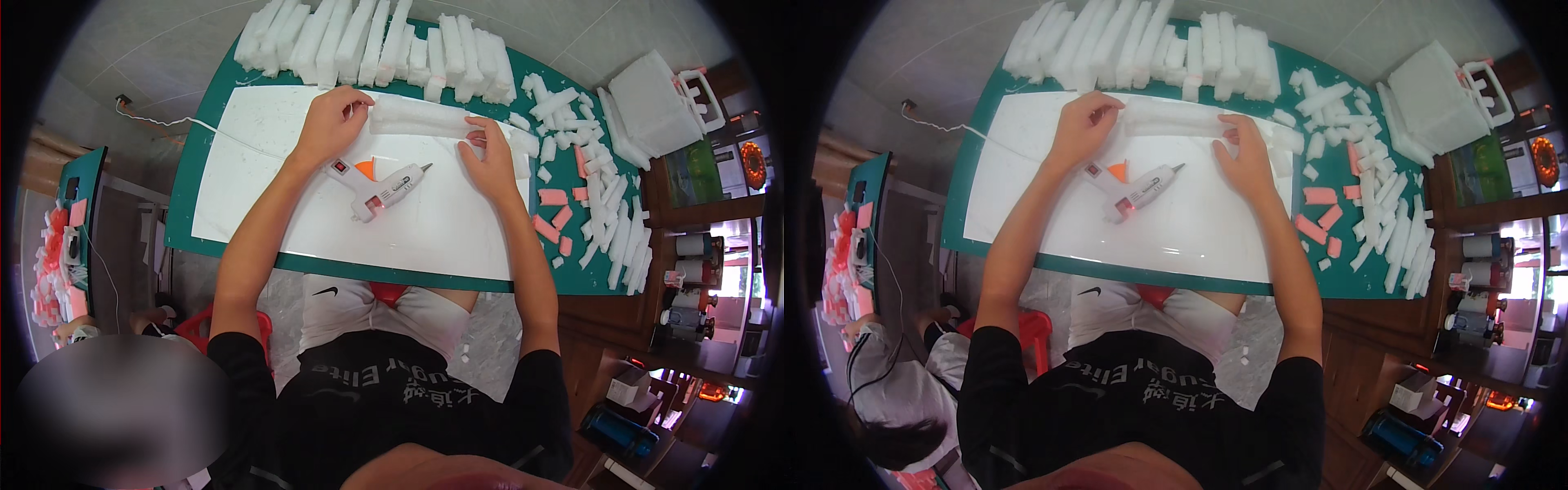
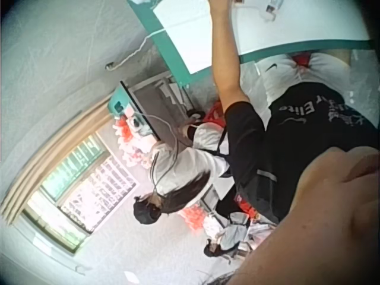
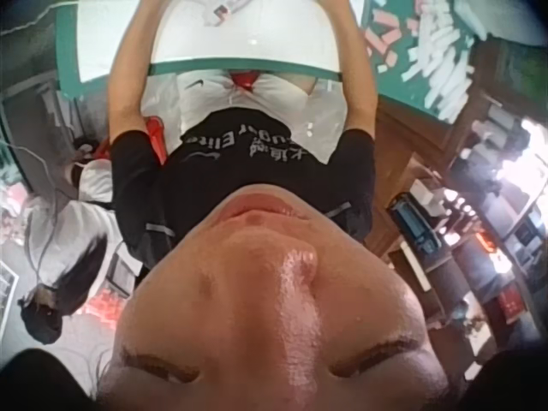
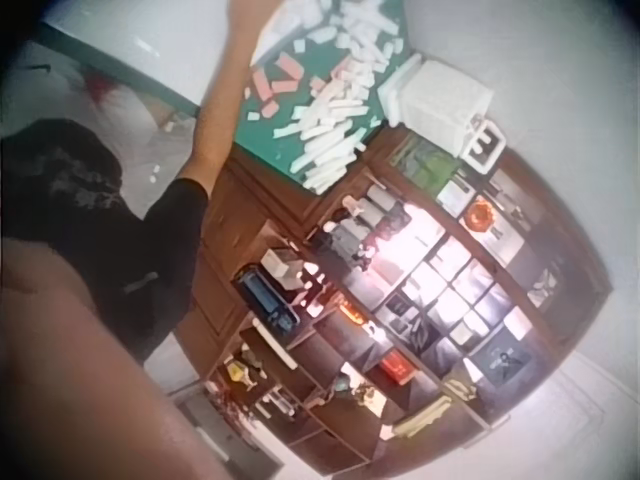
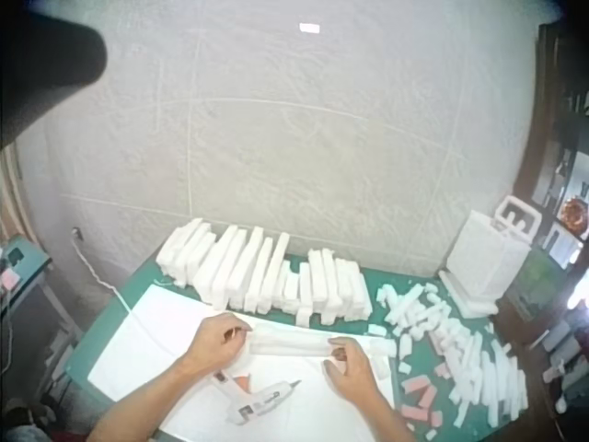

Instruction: Applying hot glue to foam pieces to assemble them on a board.

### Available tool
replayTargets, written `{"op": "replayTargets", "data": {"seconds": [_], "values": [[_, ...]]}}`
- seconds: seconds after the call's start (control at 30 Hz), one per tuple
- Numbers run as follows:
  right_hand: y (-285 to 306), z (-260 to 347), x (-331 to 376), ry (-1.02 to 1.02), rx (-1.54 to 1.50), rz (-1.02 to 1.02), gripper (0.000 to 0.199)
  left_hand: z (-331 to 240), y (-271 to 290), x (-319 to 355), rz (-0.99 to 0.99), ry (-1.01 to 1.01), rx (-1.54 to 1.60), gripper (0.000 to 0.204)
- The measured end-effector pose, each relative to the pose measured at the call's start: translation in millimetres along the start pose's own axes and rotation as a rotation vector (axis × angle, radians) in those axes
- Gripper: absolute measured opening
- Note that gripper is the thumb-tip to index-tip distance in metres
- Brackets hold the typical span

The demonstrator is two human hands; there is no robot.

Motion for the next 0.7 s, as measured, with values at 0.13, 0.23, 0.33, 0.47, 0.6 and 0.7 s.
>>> {"op": "replayTargets", "data": {"seconds": [0.13,0.23,0.33,0.47,0.6,0.7], "values": [[0.4,-0.2,-0.2,-0.001,0.0,0.0,0.043,-0.1,-0.2,-0.5,0.019,0.018,0.003,0.017],[0.6,2.3,-0.5,-0.018,-0.005,0.003,0.043,0.3,-0.3,-0.7,0.025,-0.004,-0.01,0.017],[0.4,5.2,-0.6,0.006,-0.004,-0.018,0.042,3.6,-0.6,0.3,0.024,0.03,-0.01,0.018],[0.3,4.0,0.1,0.003,0.001,-0.02,0.043,3.9,-1.4,0.2,0.029,0.063,0.021,0.016],[0.1,3.9,-0.2,0.009,-0.019,-0.018,0.043,9.6,3.7,-4.4,-0.021,0.061,0.117,0.016],[0.2,4.3,0.0,0.004,-0.009,-0.016,0.044,16.8,8.9,-7.2,-0.064,0.1,0.275,0.017]]}}
Point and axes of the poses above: each hand's wrist, its own x-axis away from the middle knuckle, its own y-axis out of the back of the hand, z = x × y, the point moved 6 cm from there along -x, towards the middle knuckle, and after that the axes turned 1 degree about -y, right-handed, at the moved point
